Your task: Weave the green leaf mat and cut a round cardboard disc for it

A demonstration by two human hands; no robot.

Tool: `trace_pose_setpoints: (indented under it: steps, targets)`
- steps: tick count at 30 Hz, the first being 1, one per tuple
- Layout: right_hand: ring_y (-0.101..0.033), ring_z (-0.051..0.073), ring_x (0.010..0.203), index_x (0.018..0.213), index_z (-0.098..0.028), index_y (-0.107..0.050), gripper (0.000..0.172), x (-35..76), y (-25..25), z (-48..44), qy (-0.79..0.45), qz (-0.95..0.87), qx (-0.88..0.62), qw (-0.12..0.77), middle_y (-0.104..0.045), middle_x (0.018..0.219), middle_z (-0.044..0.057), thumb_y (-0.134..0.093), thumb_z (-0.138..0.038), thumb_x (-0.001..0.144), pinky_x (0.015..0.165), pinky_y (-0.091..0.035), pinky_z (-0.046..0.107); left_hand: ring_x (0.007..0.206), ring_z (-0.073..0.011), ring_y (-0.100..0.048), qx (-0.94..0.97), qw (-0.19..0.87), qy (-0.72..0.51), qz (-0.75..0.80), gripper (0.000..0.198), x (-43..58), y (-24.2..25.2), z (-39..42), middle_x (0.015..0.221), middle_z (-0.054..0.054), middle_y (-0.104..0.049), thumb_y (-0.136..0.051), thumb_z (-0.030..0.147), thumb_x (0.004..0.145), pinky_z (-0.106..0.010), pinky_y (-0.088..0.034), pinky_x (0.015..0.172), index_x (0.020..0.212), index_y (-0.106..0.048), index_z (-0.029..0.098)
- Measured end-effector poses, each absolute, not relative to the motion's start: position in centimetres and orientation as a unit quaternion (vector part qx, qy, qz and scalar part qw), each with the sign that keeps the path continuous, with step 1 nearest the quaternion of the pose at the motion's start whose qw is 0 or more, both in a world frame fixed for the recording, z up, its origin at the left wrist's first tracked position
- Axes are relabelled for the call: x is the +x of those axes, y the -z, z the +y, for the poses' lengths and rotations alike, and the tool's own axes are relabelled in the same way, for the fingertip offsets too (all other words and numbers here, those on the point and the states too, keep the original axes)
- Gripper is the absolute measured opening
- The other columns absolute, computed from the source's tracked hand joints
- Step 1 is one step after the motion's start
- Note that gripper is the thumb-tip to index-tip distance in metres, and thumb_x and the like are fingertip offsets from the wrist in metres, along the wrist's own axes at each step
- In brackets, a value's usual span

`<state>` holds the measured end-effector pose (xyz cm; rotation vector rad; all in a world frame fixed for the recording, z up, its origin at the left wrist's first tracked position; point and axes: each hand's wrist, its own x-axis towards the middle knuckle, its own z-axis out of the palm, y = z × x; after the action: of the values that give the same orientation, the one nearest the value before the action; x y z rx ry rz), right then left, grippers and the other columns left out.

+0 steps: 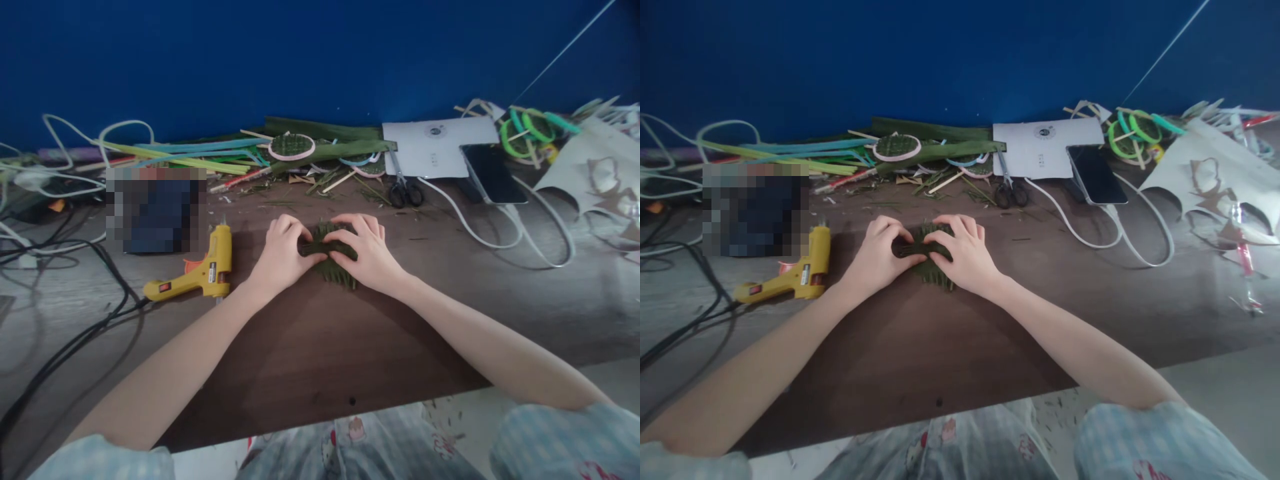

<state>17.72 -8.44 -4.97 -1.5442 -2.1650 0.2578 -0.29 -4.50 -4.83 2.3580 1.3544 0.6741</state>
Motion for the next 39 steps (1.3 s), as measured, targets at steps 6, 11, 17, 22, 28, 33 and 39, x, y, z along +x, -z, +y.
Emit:
trace_pose_setpoints:
  steps: [6, 11, 17, 22, 28, 33, 39]
  targets:
    - [-0.038, 0.028, 0.117, 0.099, -0.027, -0.063, 0.019, 17.74, 5.0, -8.4, -0.091, -0.79, -0.563, 0.226, -0.051, 0.125, 0.006, -0.052, -0.026, 0.083, 0.091, -0.035, 0.046, 0.092, -0.0219, -0.046, 0.829, 0.171, -0.232, 0.48, 0.03, -0.2, 4.65, -4.54, 0.089, -0.003, -0.046, -0.077, 0.031, 0.064, -0.041, -0.041, 0.087, 0.077, -0.053, 0.018]
    - [-0.037, 0.028, 0.118, 0.102, -0.028, -0.062, 0.022, 17.72, 5.06, -8.43, -0.082, -0.796, -0.557, 0.221, -0.05, 0.127, 0.005, -0.051, -0.026, 0.084, 0.091, -0.035, 0.046, 0.093, -0.0225, -0.045, 0.825, 0.162, -0.225, 0.493, 0.031, -0.12, 4.44, -4.71, 0.09, -0.003, -0.046, -0.077, 0.033, 0.064, -0.04, -0.041, 0.084, 0.076, -0.053, 0.018]
    - [-0.037, 0.028, 0.118, 0.101, -0.028, -0.063, 0.021, 17.75, 4.98, -8.4, -0.084, -0.801, -0.553, 0.215, -0.05, 0.127, 0.005, -0.049, -0.026, 0.085, 0.091, -0.035, 0.047, 0.092, -0.0225, -0.045, 0.826, 0.157, -0.224, 0.494, 0.029, -0.12, 4.57, -4.69, 0.09, -0.003, -0.047, -0.076, 0.033, 0.065, -0.04, -0.041, 0.081, 0.075, -0.053, 0.018]
    - [-0.037, 0.028, 0.118, 0.105, -0.028, -0.062, 0.024, 17.73, 4.98, -8.37, -0.083, -0.796, -0.559, 0.216, -0.05, 0.128, 0.005, -0.05, -0.027, 0.085, 0.092, -0.035, 0.047, 0.094, -0.0232, -0.045, 0.822, 0.155, -0.225, 0.501, 0.034, -0.11, 4.59, -4.69, 0.094, -0.005, -0.047, -0.078, 0.034, 0.063, -0.04, -0.041, 0.082, 0.08, -0.053, 0.018]
    - [-0.036, 0.029, 0.12, 0.111, -0.031, -0.061, 0.028, 17.73, 5.05, -8.36, -0.079, -0.806, -0.551, 0.202, -0.049, 0.129, 0.005, -0.046, -0.028, 0.087, 0.092, -0.035, 0.048, 0.098, -0.0249, -0.045, 0.832, 0.142, -0.219, 0.49, 0.033, -0.16, 4.57, -4.88, 0.101, -0.006, -0.048, -0.075, 0.033, 0.067, -0.041, -0.039, 0.084, 0.09, -0.056, 0.019]
    - [-0.035, 0.028, 0.121, 0.111, -0.031, -0.061, 0.029, 17.73, 5.07, -8.32, -0.08, -0.807, -0.55, 0.197, -0.048, 0.13, 0.005, -0.045, -0.028, 0.088, 0.093, -0.034, 0.048, 0.1, -0.0249, -0.045, 0.836, 0.138, -0.214, 0.486, 0.033, -0.22, 4.73, -4.86, 0.103, -0.006, -0.049, -0.073, 0.035, 0.068, -0.04, -0.038, 0.083, 0.094, -0.057, 0.021]
    - [-0.035, 0.029, 0.121, 0.108, -0.03, -0.062, 0.027, 17.74, 5.05, -8.31, -0.084, -0.807, -0.548, 0.202, -0.048, 0.131, 0.005, -0.046, -0.026, 0.087, 0.094, -0.034, 0.049, 0.1, -0.0258, -0.046, 0.834, 0.143, -0.214, 0.488, 0.032, -0.26, 4.86, -4.69, 0.102, -0.006, -0.05, -0.072, 0.035, 0.07, -0.042, -0.039, 0.083, 0.094, -0.058, 0.02]
